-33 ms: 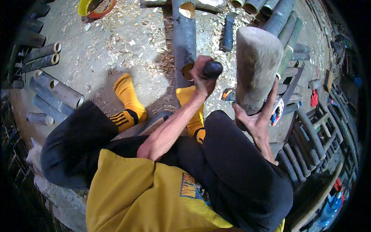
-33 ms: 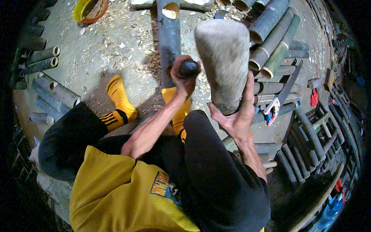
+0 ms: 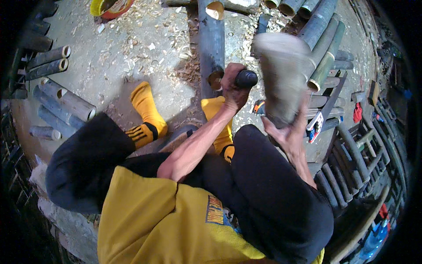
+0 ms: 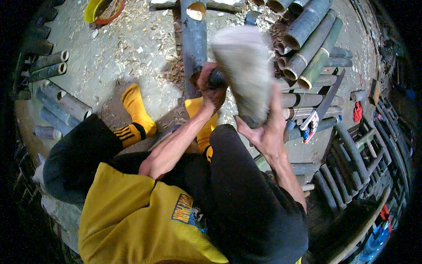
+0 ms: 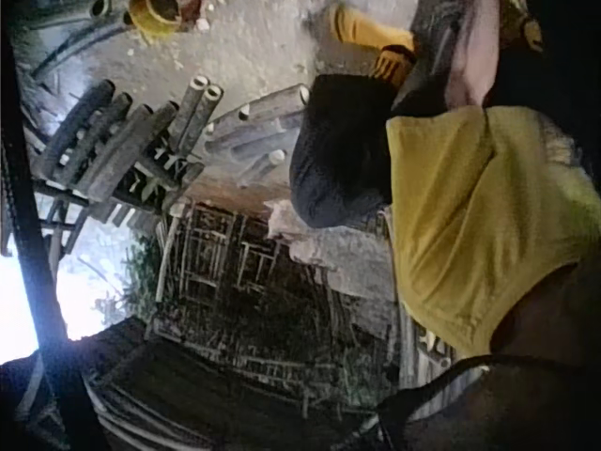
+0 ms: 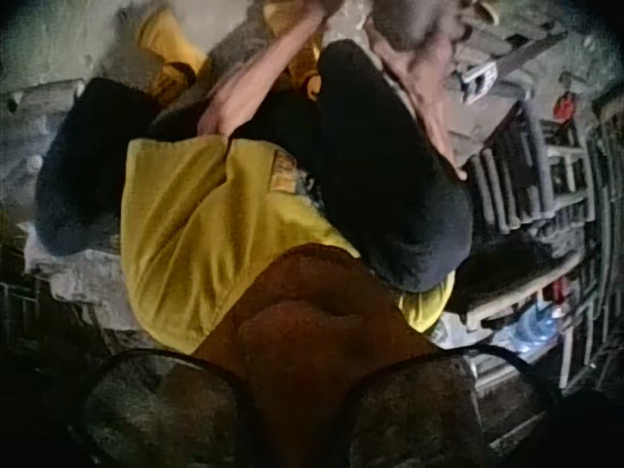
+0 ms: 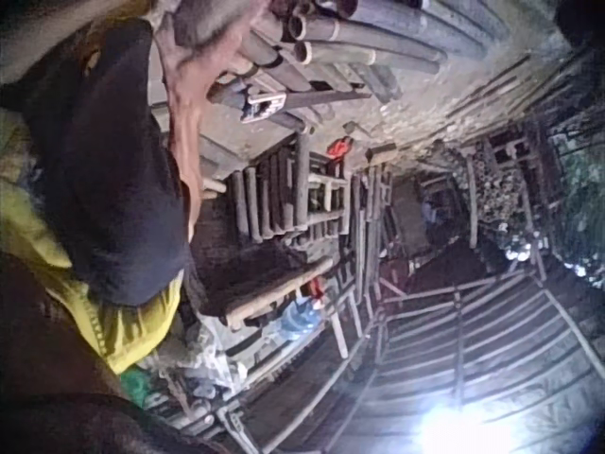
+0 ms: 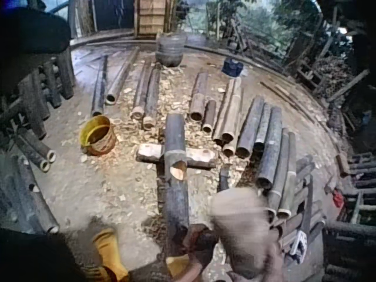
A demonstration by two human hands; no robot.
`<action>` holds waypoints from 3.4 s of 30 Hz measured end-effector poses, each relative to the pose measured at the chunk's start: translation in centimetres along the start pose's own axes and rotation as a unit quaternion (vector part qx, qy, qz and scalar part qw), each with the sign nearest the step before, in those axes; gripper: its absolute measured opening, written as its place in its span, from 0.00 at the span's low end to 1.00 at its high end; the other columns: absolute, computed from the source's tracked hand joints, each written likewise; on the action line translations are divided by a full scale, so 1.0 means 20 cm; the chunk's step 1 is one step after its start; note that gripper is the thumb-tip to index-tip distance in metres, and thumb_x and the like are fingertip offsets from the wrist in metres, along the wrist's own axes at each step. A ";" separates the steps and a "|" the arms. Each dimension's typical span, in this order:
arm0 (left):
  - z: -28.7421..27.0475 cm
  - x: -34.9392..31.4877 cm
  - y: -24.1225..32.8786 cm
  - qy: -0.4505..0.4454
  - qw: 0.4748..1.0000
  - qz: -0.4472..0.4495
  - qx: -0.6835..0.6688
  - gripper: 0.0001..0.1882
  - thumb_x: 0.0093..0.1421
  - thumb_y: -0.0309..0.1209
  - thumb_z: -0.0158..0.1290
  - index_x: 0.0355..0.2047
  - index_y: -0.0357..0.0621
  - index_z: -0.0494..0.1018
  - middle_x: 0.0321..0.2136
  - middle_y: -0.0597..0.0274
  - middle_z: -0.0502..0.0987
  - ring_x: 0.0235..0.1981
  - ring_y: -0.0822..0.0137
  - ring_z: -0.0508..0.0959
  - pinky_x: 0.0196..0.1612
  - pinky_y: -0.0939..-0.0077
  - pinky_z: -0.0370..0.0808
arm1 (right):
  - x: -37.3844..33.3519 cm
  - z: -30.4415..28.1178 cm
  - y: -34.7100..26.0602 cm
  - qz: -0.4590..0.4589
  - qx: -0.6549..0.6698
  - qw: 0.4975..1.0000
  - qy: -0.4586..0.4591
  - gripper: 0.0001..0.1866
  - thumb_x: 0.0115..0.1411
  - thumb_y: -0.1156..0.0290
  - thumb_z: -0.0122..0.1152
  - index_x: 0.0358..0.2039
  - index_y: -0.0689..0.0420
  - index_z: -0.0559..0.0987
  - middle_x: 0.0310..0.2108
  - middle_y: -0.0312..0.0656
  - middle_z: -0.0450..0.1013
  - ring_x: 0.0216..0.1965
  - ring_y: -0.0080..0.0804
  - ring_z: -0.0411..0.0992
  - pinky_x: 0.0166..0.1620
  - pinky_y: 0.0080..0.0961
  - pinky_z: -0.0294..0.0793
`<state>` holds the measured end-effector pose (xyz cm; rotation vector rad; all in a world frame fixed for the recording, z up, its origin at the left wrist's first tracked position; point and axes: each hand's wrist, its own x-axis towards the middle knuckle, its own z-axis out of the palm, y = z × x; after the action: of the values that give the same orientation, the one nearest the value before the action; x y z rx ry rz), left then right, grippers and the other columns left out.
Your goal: The person carves a hole into a bamboo section using a chisel and a wooden mallet.
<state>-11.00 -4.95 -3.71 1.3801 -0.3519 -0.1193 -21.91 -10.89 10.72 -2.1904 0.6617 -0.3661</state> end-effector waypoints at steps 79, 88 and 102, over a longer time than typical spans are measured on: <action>-0.43 0.50 0.35 -0.224 0.955 -0.162 0.108 0.12 0.47 0.23 0.56 0.33 0.40 0.67 0.27 0.65 0.73 0.27 0.77 0.73 0.29 0.84 0.70 | -0.53 0.63 0.61 0.230 -0.192 0.954 0.021 0.54 0.38 0.69 0.69 0.63 0.45 0.47 0.49 0.65 0.58 0.46 0.63 0.64 0.48 0.47 0.66; -0.45 0.52 0.34 -0.309 0.924 -0.153 0.165 0.13 0.47 0.22 0.58 0.32 0.43 0.67 0.25 0.68 0.73 0.25 0.79 0.72 0.29 0.84 0.71 | -0.50 0.50 0.52 0.349 0.071 0.933 -0.046 0.54 0.37 0.71 0.66 0.63 0.49 0.46 0.44 0.64 0.67 0.45 0.59 0.67 0.48 0.42 0.69; -0.44 0.48 0.27 -0.444 0.861 -0.144 0.202 0.13 0.46 0.21 0.58 0.33 0.38 0.70 0.29 0.65 0.75 0.29 0.76 0.74 0.33 0.79 0.73 | 0.00 0.16 0.12 -0.058 0.113 0.985 0.113 0.51 0.36 0.71 0.68 0.62 0.56 0.52 0.55 0.55 0.59 0.53 0.45 0.64 0.55 0.32 0.65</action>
<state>0.24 1.62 1.93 1.7272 -0.9776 -1.0020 -21.31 -10.31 6.80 -1.9918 0.5826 -0.7238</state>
